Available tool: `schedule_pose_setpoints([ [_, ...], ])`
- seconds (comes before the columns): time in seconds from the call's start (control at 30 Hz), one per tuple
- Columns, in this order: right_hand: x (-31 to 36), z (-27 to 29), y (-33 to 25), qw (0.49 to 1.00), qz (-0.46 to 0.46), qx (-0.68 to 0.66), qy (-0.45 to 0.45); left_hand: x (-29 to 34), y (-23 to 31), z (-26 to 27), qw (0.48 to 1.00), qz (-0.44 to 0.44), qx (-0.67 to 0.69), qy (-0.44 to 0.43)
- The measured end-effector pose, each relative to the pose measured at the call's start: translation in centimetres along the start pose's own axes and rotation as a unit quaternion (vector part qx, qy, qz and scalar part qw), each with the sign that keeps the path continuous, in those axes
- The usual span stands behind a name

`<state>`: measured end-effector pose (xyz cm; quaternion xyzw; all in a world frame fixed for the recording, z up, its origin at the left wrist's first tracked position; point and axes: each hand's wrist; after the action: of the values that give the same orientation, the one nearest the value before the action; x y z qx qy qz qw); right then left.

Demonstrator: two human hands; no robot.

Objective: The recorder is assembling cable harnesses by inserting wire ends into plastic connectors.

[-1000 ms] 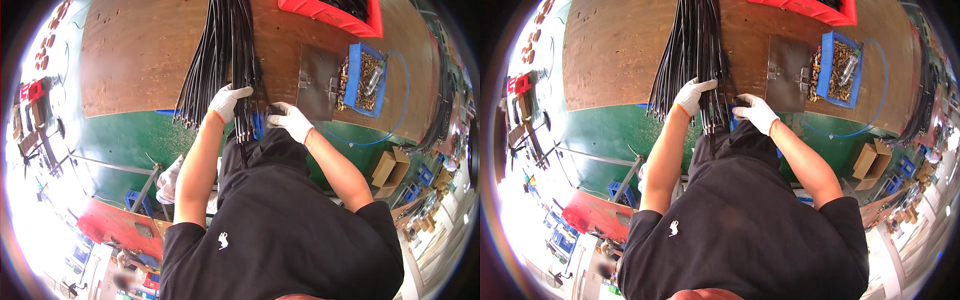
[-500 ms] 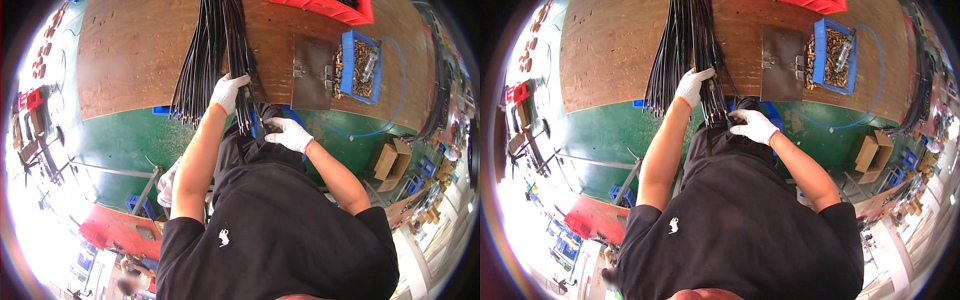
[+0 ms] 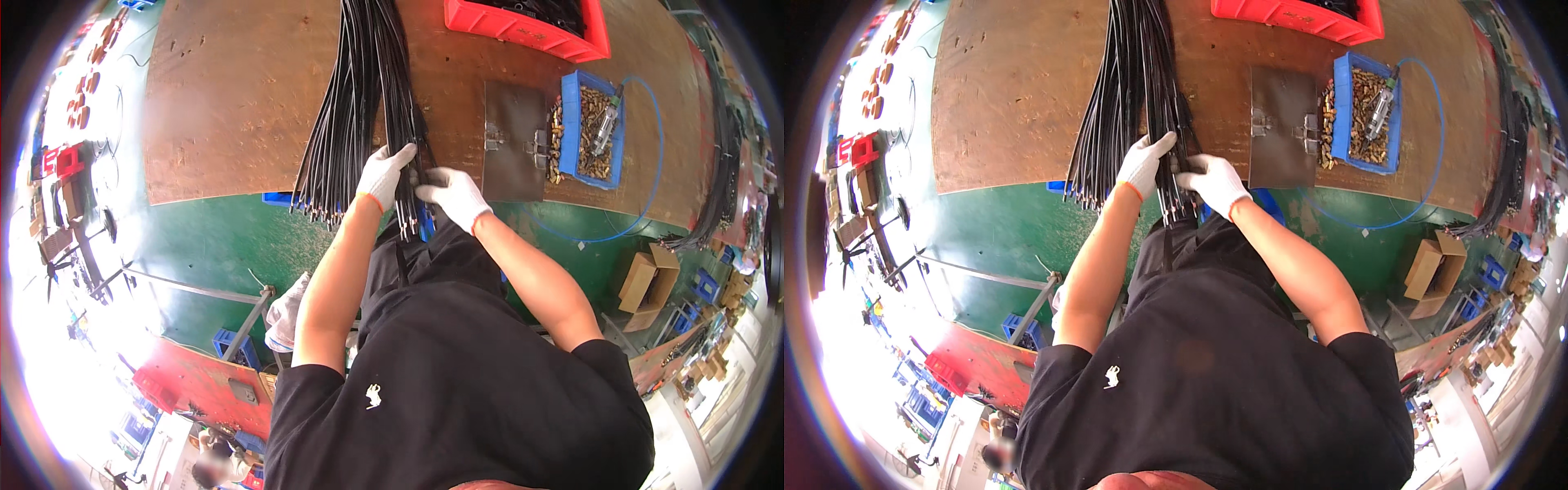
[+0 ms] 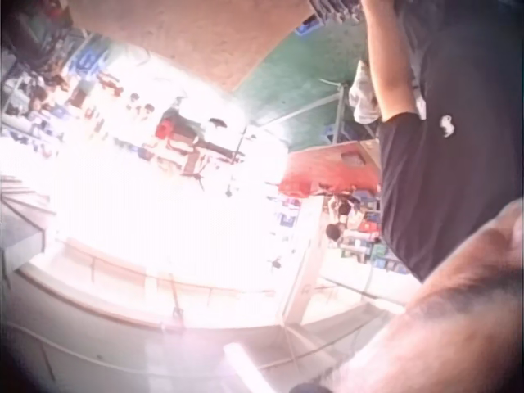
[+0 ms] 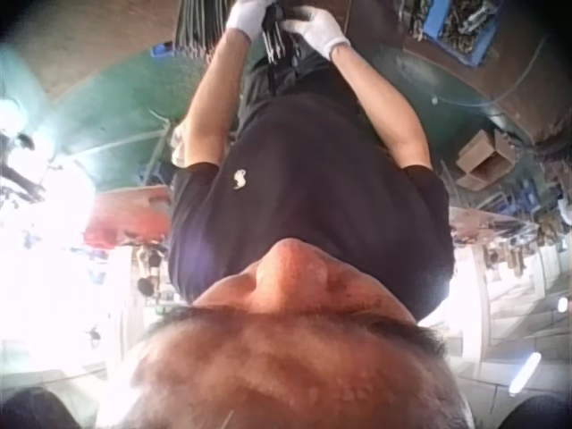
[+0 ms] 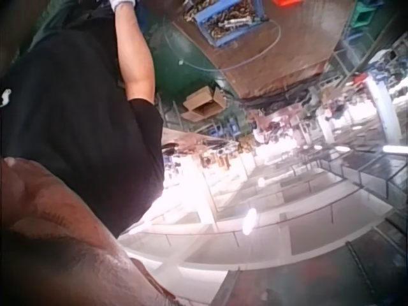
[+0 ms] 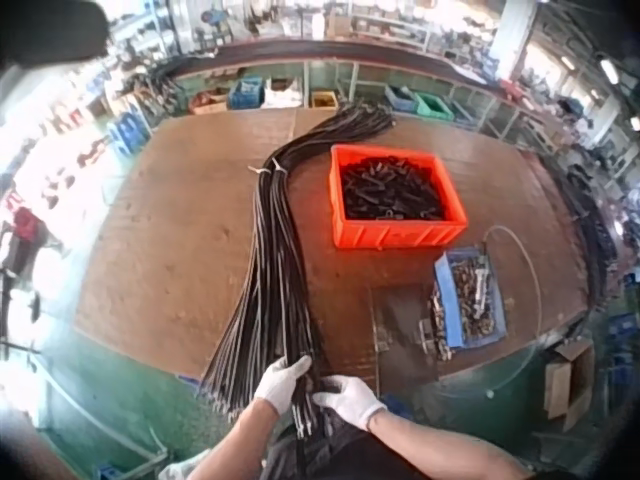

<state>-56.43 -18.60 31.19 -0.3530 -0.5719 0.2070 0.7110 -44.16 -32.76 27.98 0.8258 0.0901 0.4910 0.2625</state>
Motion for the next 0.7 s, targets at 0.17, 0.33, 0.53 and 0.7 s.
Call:
schedule_pose_setpoints([
  [0.17, -9.4, 1.4, -1.9, 0.976, 0.089, 0.156, 0.122, 0.6, 1.2, 1.0, 1.000, 0.004, 0.028, 0.007],
  [0.33, -13.6, 3.5, -5.2, 0.997, 0.019, 0.051, 0.061, 0.3, 1.3, 1.1, 0.999, 0.004, -0.025, 0.045],
  [0.53, -11.7, 7.8, -2.9, 0.996, 0.033, 0.077, 0.043, -1.6, -0.3, 0.1, 0.979, -0.055, -0.156, 0.118],
  [0.7, -8.7, 12.9, -2.6, 0.988, 0.070, 0.094, 0.098, -3.4, -1.4, 0.8, 0.965, -0.062, -0.193, 0.169],
])
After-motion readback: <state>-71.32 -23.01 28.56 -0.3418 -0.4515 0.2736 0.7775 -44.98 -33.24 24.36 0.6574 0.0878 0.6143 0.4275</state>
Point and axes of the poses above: each hand's wrist, its own x-axis away from the middle knuckle, its own z-axis out of the back of the hand, y = z × x, and after that the axes turned 7 degrees about x, right-handed
